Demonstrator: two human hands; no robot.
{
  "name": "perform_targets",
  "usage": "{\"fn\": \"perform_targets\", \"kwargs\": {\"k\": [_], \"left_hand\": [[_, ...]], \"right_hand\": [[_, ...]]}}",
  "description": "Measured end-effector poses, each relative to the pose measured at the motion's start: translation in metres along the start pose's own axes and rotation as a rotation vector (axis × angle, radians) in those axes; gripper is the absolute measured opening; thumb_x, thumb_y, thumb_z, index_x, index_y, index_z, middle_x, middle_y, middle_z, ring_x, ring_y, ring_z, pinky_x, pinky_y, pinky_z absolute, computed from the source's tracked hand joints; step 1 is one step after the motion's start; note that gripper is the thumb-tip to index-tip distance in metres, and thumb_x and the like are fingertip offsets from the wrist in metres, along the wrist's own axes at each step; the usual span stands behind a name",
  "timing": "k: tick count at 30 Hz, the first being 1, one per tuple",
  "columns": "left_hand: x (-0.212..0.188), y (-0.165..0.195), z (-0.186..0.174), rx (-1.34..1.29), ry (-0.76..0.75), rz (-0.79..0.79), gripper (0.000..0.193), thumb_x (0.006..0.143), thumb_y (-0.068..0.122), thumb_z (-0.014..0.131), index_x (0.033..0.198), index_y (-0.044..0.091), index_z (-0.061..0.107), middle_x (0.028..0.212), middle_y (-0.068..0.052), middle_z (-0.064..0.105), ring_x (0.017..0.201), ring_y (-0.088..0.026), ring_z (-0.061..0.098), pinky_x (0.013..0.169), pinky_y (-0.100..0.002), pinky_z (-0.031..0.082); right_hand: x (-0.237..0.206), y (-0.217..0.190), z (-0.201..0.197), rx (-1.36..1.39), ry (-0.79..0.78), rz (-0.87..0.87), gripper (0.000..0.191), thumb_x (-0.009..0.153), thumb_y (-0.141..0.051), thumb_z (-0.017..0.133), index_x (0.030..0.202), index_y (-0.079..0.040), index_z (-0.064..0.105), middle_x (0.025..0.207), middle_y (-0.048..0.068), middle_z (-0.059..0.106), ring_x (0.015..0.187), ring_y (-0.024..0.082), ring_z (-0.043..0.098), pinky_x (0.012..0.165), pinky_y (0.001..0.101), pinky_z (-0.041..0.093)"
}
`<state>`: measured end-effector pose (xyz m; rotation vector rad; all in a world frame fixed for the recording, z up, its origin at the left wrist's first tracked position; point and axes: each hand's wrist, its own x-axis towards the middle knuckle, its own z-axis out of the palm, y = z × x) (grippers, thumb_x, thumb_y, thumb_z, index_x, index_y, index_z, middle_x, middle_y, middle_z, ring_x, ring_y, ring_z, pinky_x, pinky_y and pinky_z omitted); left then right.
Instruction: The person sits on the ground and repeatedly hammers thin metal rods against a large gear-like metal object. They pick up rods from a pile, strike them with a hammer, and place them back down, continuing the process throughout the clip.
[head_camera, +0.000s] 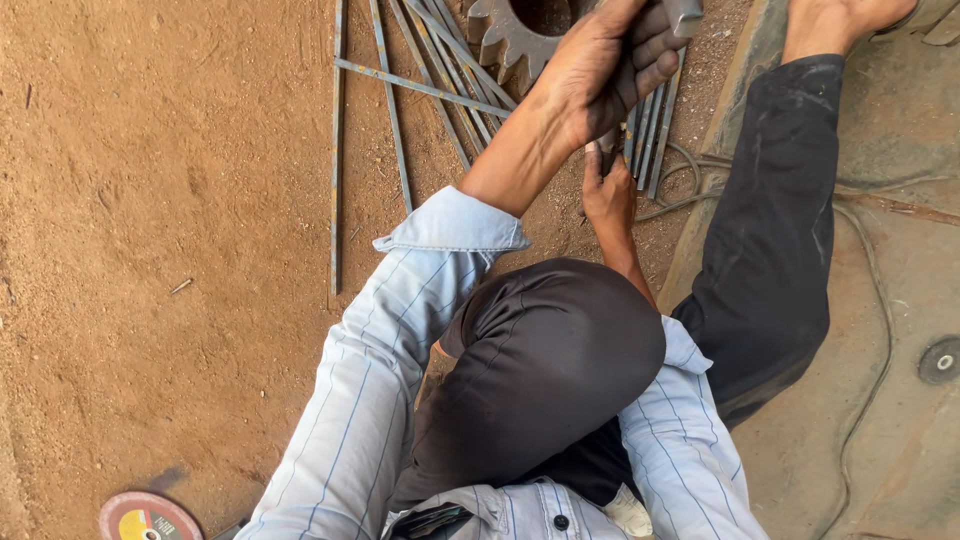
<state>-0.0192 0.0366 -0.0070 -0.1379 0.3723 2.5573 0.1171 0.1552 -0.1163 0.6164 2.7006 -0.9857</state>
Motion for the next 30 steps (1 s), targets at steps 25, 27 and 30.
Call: {"fn": "perform_targets", "kwargs": {"k": [25, 27, 30], "left_hand": [[-0.209, -0.009, -0.156, 0.886, 0.413, -0.352, 0.04, 0.108, 0.044, 0.041, 0.096, 0.011, 0.058, 0.064, 0.005, 0.046, 0.046, -0.01, 0.042, 0.04, -0.03, 0.034], [-0.26, -0.019, -0.183, 1.124, 0.521, -0.365, 0.052, 0.103, 0.055, 0.034, 0.08, 0.012, 0.054, 0.057, 0.001, 0.047, 0.045, -0.012, 0.042, 0.042, -0.032, 0.034], [-0.324, -0.036, -0.208, 1.28, 0.701, -0.498, 0.076, 0.105, 0.066, 0.036, 0.068, 0.001, 0.052, 0.056, -0.003, 0.044, 0.05, -0.016, 0.04, 0.045, -0.036, 0.031]], "right_hand": [[0.012, 0.019, 0.004, 0.313, -0.014, 0.021, 0.079, 0.096, -0.078, 0.032, 0.094, -0.006, 0.065, 0.063, 0.002, 0.054, 0.044, 0.014, 0.055, 0.035, 0.0369, 0.048], [0.012, 0.02, 0.003, 0.286, -0.006, 0.036, 0.081, 0.096, -0.077, 0.027, 0.092, -0.006, 0.064, 0.06, 0.004, 0.053, 0.041, 0.014, 0.055, 0.035, 0.0366, 0.049], [0.008, 0.011, -0.004, 0.351, 0.017, 0.029, 0.073, 0.1, -0.072, 0.035, 0.093, -0.006, 0.066, 0.061, 0.004, 0.054, 0.04, 0.014, 0.053, 0.033, 0.0346, 0.047]]}}
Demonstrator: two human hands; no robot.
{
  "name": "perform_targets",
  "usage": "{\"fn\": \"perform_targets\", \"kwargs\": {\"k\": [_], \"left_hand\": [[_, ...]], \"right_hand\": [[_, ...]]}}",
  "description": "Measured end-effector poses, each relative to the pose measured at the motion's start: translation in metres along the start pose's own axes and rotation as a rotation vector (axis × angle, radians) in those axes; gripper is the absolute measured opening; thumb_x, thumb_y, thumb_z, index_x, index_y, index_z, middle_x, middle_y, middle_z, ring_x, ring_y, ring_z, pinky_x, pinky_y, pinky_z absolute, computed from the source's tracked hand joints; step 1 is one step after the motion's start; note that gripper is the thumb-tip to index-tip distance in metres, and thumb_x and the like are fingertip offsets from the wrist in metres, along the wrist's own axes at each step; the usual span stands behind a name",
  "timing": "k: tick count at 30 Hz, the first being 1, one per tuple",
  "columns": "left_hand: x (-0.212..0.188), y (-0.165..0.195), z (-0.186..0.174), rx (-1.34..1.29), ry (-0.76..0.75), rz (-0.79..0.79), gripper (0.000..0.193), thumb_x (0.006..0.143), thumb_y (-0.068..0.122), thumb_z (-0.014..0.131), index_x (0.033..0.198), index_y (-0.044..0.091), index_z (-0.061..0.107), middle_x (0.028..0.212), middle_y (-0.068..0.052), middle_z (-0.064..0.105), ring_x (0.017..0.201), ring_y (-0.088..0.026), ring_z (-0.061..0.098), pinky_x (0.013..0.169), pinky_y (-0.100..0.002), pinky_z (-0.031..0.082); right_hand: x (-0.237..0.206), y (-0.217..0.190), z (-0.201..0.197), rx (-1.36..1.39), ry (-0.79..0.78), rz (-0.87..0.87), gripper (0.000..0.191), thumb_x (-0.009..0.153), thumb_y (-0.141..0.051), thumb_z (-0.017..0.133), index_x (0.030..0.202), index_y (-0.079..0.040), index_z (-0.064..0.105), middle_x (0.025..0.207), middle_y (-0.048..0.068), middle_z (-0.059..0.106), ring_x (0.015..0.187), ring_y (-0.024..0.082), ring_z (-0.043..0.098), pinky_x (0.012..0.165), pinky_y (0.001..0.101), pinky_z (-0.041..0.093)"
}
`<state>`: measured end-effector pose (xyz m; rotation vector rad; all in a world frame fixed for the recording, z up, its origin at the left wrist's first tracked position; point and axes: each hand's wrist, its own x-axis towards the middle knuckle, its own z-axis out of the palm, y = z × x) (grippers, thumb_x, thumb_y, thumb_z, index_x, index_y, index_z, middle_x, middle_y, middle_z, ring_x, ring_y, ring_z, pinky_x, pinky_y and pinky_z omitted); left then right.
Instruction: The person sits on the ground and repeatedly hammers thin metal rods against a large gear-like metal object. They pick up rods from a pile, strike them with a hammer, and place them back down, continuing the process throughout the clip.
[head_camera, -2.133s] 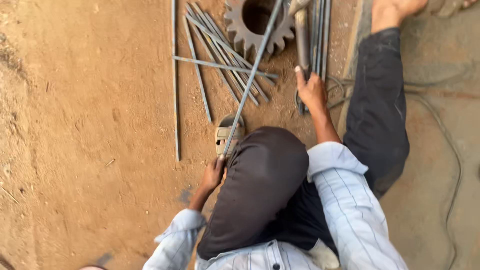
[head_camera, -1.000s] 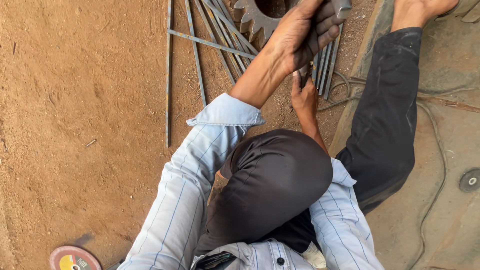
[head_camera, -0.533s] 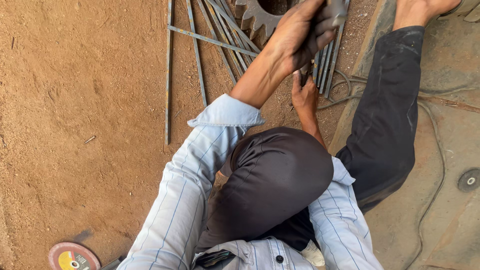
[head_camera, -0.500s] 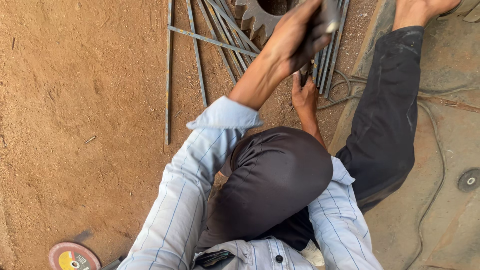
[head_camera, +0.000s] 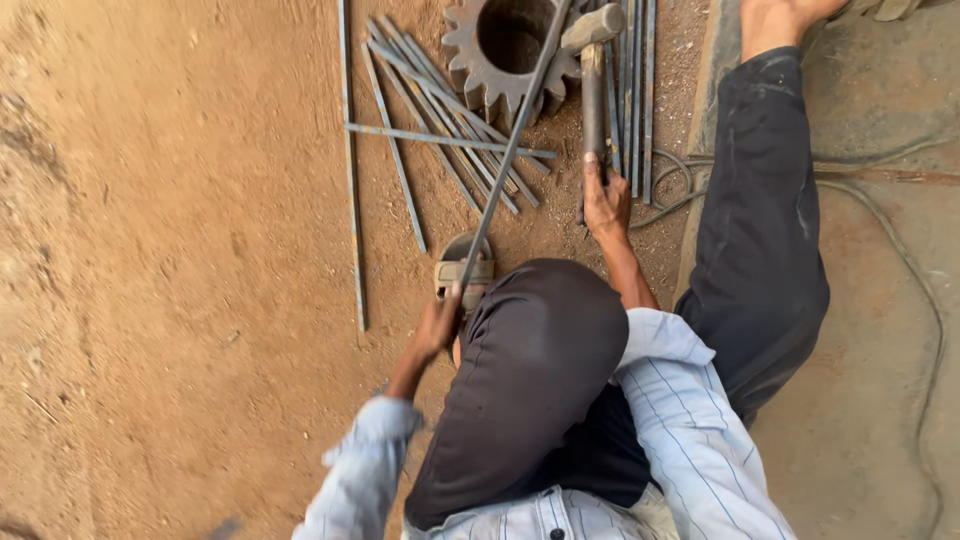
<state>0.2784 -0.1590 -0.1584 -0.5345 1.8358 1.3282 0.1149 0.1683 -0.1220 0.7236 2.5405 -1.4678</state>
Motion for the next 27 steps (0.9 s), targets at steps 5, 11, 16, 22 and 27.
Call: {"fn": "perform_targets", "kwargs": {"k": [5, 11, 16, 22, 27], "left_hand": [[-0.028, -0.074, 0.014, -0.101, 0.067, -0.024, 0.067, 0.106, 0.057, 0.044, 0.079, -0.001, 0.063, 0.062, 0.003, 0.042, 0.057, -0.012, 0.035, 0.048, -0.035, 0.029], [-0.041, -0.101, 0.002, -0.121, 0.03, -0.002, 0.062, 0.106, 0.057, 0.041, 0.08, 0.003, 0.057, 0.065, 0.005, 0.042, 0.058, -0.007, 0.034, 0.05, -0.03, 0.032], [-0.041, -0.092, -0.009, -0.108, 0.012, -0.081, 0.064, 0.105, 0.06, 0.041, 0.079, 0.003, 0.052, 0.064, 0.003, 0.041, 0.055, -0.011, 0.034, 0.048, -0.031, 0.03], [-0.041, -0.097, -0.012, -0.172, 0.041, 0.01, 0.046, 0.099, 0.06, 0.044, 0.096, 0.017, 0.062, 0.071, 0.007, 0.06, 0.06, -0.006, 0.05, 0.052, -0.026, 0.042], [-0.038, -0.1, -0.023, -0.175, -0.016, -0.08, 0.057, 0.104, 0.06, 0.044, 0.078, 0.009, 0.05, 0.06, 0.005, 0.037, 0.049, -0.009, 0.031, 0.041, -0.03, 0.025]], "right_hand": [[-0.016, -0.046, -0.025, 0.355, 0.033, -0.291, 0.055, 0.103, -0.059, 0.053, 0.092, -0.007, 0.062, 0.061, 0.003, 0.057, 0.042, 0.012, 0.057, 0.034, 0.0311, 0.05], [-0.003, -0.087, -0.064, 0.46, 0.113, -0.848, 0.055, 0.109, -0.061, 0.047, 0.096, -0.009, 0.057, 0.065, -0.002, 0.051, 0.05, 0.01, 0.055, 0.041, 0.0284, 0.054], [0.013, -0.057, -0.035, 0.053, 0.084, -0.6, 0.06, 0.107, -0.064, 0.045, 0.103, -0.007, 0.063, 0.062, -0.002, 0.053, 0.044, 0.011, 0.05, 0.036, 0.0312, 0.046], [0.016, -0.036, -0.03, -0.194, 0.16, -0.44, 0.068, 0.115, -0.068, 0.045, 0.098, -0.007, 0.069, 0.072, -0.001, 0.061, 0.056, 0.011, 0.055, 0.049, 0.0334, 0.047], [0.031, -0.049, -0.028, -0.085, 0.218, -0.607, 0.063, 0.109, -0.061, 0.044, 0.102, -0.003, 0.065, 0.064, 0.002, 0.057, 0.044, 0.011, 0.052, 0.037, 0.0305, 0.047]]}}
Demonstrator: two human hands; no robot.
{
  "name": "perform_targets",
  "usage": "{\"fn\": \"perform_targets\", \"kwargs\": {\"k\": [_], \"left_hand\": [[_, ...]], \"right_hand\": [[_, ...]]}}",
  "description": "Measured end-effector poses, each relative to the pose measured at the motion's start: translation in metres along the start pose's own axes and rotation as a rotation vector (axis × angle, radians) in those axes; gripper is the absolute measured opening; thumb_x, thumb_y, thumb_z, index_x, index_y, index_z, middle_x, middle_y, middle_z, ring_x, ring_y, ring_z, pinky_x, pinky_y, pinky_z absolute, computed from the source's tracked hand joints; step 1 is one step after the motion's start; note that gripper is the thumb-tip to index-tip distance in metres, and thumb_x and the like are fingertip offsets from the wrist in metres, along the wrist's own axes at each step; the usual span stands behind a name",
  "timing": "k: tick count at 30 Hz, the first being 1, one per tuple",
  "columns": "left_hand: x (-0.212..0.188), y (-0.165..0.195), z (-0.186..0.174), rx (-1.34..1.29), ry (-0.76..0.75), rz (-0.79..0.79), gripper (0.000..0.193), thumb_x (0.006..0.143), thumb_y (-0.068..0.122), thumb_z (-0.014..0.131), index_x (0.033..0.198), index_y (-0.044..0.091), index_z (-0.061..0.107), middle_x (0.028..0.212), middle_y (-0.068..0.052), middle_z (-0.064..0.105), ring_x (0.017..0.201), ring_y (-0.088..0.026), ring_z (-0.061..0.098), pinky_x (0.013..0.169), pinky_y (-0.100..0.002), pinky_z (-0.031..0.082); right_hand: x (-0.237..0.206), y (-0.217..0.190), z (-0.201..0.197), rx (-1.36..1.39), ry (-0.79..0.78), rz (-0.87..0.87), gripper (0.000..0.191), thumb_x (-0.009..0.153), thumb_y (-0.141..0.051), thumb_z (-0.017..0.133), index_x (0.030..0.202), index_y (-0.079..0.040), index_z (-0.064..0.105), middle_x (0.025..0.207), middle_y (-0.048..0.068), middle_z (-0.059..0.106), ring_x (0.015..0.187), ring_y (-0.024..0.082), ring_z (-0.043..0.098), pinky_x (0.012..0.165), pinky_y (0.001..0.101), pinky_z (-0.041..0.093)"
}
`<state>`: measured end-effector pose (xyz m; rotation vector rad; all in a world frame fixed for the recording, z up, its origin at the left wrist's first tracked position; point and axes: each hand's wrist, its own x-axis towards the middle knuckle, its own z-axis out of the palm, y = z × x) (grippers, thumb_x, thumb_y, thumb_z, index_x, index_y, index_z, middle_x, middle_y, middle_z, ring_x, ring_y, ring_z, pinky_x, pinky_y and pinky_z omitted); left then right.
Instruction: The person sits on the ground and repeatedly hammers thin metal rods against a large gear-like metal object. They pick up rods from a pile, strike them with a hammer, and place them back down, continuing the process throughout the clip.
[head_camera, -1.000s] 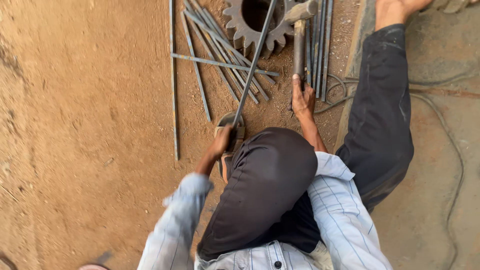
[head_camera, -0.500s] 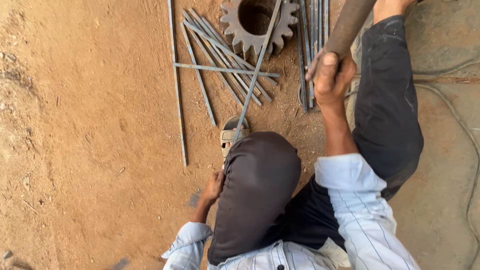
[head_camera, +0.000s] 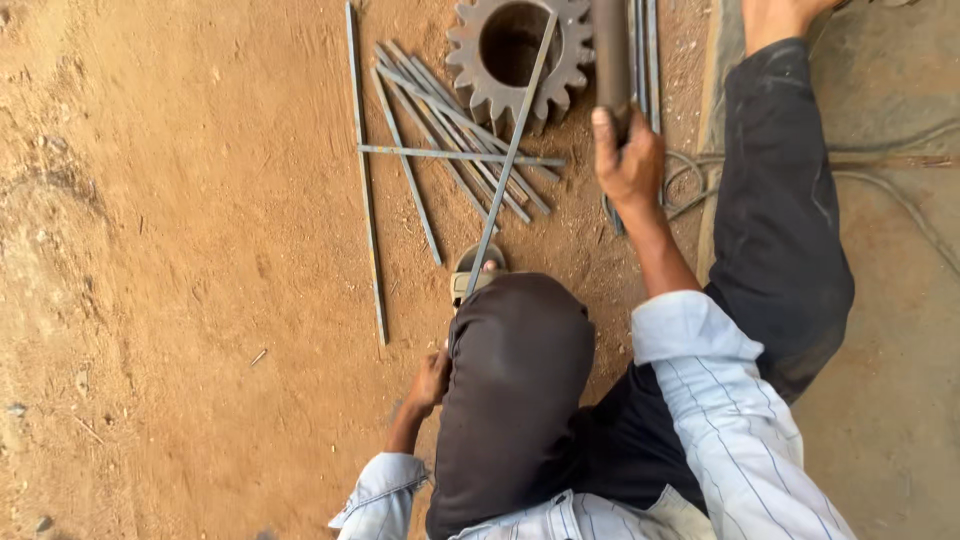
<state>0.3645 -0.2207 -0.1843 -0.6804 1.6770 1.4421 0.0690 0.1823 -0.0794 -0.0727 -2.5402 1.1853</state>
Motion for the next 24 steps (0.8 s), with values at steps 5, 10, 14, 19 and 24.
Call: {"fn": "perform_targets", "kwargs": {"k": [5, 10, 14, 19, 24], "left_hand": [[0.008, 0.01, -0.001, -0.149, -0.023, -0.002, 0.056, 0.105, 0.059, 0.048, 0.078, 0.01, 0.046, 0.06, 0.006, 0.038, 0.047, -0.008, 0.03, 0.041, -0.029, 0.024], [0.017, 0.037, 0.023, -0.13, 0.098, -0.045, 0.044, 0.098, 0.056, 0.049, 0.104, 0.014, 0.06, 0.086, -0.001, 0.061, 0.074, -0.013, 0.054, 0.064, -0.03, 0.045], [0.056, 0.125, 0.047, -0.351, -0.123, 0.209, 0.053, 0.104, 0.055, 0.052, 0.124, 0.007, 0.061, 0.113, -0.003, 0.063, 0.103, -0.013, 0.058, 0.089, -0.029, 0.049], [0.044, 0.274, 0.078, -0.784, -0.688, 0.205, 0.04, 0.113, 0.038, 0.038, 0.104, 0.008, 0.061, 0.072, 0.004, 0.049, 0.054, -0.009, 0.046, 0.047, -0.027, 0.044], [0.024, 0.416, 0.119, -1.036, -0.799, 0.339, 0.044, 0.105, 0.039, 0.063, 0.128, 0.002, 0.063, 0.113, -0.007, 0.069, 0.093, -0.02, 0.07, 0.081, -0.034, 0.059]], "right_hand": [[0.011, 0.013, 0.022, -0.187, -0.274, 0.313, 0.054, 0.108, -0.054, 0.049, 0.094, -0.004, 0.065, 0.06, 0.0, 0.055, 0.04, 0.011, 0.05, 0.031, 0.0318, 0.041], [-0.013, 0.029, 0.017, -0.319, -0.249, 0.451, 0.067, 0.107, -0.062, 0.05, 0.094, 0.001, 0.068, 0.066, 0.015, 0.063, 0.052, 0.029, 0.061, 0.044, 0.0445, 0.049], [-0.039, 0.03, 0.012, -0.404, -0.173, 0.321, 0.071, 0.1, -0.066, 0.054, 0.099, 0.003, 0.072, 0.072, 0.025, 0.069, 0.06, 0.04, 0.068, 0.053, 0.0509, 0.053], [-0.055, 0.015, 0.018, -0.324, -0.293, 0.521, 0.066, 0.103, -0.06, 0.047, 0.103, 0.002, 0.072, 0.074, 0.022, 0.071, 0.062, 0.041, 0.071, 0.056, 0.0535, 0.055], [-0.056, 0.008, 0.019, -0.279, -0.322, 0.563, 0.07, 0.102, -0.061, 0.045, 0.108, 0.004, 0.07, 0.082, 0.027, 0.072, 0.071, 0.046, 0.072, 0.062, 0.0552, 0.055]]}}
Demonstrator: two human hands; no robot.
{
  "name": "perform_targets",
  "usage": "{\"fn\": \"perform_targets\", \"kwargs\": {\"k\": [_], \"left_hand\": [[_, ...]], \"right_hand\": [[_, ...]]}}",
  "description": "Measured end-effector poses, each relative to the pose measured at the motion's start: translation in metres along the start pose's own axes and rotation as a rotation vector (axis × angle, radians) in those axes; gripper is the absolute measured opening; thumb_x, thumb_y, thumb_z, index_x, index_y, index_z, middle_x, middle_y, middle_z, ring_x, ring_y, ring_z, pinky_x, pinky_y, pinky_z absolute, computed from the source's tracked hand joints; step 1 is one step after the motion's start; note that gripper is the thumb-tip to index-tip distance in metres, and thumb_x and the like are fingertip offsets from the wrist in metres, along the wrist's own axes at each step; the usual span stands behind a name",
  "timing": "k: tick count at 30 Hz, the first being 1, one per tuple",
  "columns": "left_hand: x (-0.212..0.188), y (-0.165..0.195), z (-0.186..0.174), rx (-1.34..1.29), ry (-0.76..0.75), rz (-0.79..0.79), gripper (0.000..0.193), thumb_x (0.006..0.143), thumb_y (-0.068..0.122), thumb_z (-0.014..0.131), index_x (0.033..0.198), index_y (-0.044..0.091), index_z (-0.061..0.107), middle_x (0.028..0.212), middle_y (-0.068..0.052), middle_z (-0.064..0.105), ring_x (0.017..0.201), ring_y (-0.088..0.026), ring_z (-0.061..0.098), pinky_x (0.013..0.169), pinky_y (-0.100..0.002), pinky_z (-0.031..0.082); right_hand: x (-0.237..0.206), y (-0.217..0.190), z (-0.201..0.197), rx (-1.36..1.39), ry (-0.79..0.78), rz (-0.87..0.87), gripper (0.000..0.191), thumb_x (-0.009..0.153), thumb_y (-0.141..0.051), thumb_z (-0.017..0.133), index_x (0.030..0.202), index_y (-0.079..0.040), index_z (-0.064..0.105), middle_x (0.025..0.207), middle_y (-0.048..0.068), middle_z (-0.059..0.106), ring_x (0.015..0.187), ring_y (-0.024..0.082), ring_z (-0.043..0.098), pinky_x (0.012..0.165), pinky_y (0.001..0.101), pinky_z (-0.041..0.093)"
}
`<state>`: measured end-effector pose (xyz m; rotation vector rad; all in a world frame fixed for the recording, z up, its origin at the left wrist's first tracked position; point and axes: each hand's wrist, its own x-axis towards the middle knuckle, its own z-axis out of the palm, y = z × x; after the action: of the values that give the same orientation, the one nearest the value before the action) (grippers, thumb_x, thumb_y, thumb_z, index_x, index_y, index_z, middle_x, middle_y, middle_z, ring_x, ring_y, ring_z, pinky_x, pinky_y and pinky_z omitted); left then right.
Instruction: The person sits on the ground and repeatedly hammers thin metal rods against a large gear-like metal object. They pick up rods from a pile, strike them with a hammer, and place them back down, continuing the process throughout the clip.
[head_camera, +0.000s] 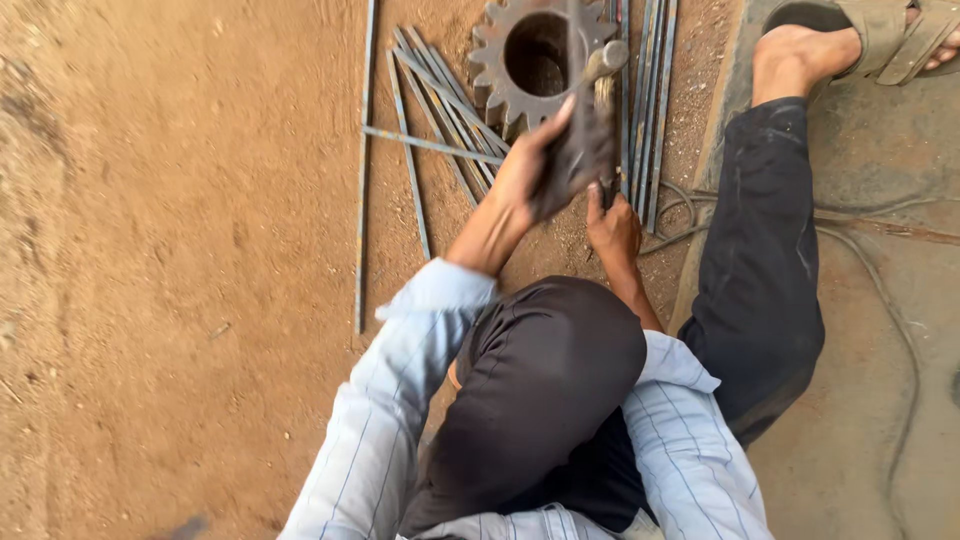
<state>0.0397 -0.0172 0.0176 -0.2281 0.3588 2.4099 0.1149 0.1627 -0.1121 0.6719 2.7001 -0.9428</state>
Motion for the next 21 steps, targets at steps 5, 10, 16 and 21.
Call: {"fn": "perform_targets", "kwargs": {"k": [5, 10, 16, 21], "left_hand": [[0.05, 0.005, 0.034, 0.065, 0.017, 0.09, 0.041, 0.098, 0.044, 0.069, 0.118, 0.01, 0.06, 0.1, -0.01, 0.074, 0.082, -0.018, 0.073, 0.073, -0.031, 0.063], [0.062, -0.002, 0.024, 0.048, -0.054, 0.101, 0.043, 0.096, 0.043, 0.069, 0.109, 0.002, 0.063, 0.091, -0.012, 0.077, 0.078, -0.018, 0.076, 0.071, -0.031, 0.064], [0.062, -0.007, 0.02, 0.069, -0.064, 0.123, 0.044, 0.099, 0.043, 0.069, 0.106, -0.001, 0.065, 0.091, -0.012, 0.075, 0.078, -0.019, 0.075, 0.072, -0.033, 0.065], [0.057, -0.007, 0.022, 0.095, -0.093, 0.156, 0.045, 0.097, 0.043, 0.068, 0.108, 0.0, 0.067, 0.093, -0.013, 0.077, 0.079, -0.018, 0.076, 0.073, -0.031, 0.065]], "right_hand": [[-0.004, -0.009, 0.0, -0.059, 0.05, 0.012, 0.072, 0.101, -0.064, 0.047, 0.113, 0.004, 0.068, 0.093, 0.029, 0.072, 0.083, 0.046, 0.073, 0.071, 0.0545, 0.056], [-0.012, -0.021, -0.005, -0.049, 0.067, -0.036, 0.066, 0.102, -0.06, 0.047, 0.124, -0.002, 0.066, 0.102, 0.028, 0.072, 0.092, 0.047, 0.071, 0.079, 0.0556, 0.055], [-0.014, -0.027, -0.005, -0.029, 0.021, -0.02, 0.064, 0.103, -0.057, 0.044, 0.132, -0.002, 0.062, 0.107, 0.027, 0.072, 0.097, 0.044, 0.072, 0.083, 0.0548, 0.055], [-0.013, -0.024, -0.005, -0.034, 0.01, -0.013, 0.065, 0.104, -0.058, 0.042, 0.132, -0.002, 0.061, 0.108, 0.027, 0.071, 0.098, 0.043, 0.072, 0.084, 0.0551, 0.056]]}}
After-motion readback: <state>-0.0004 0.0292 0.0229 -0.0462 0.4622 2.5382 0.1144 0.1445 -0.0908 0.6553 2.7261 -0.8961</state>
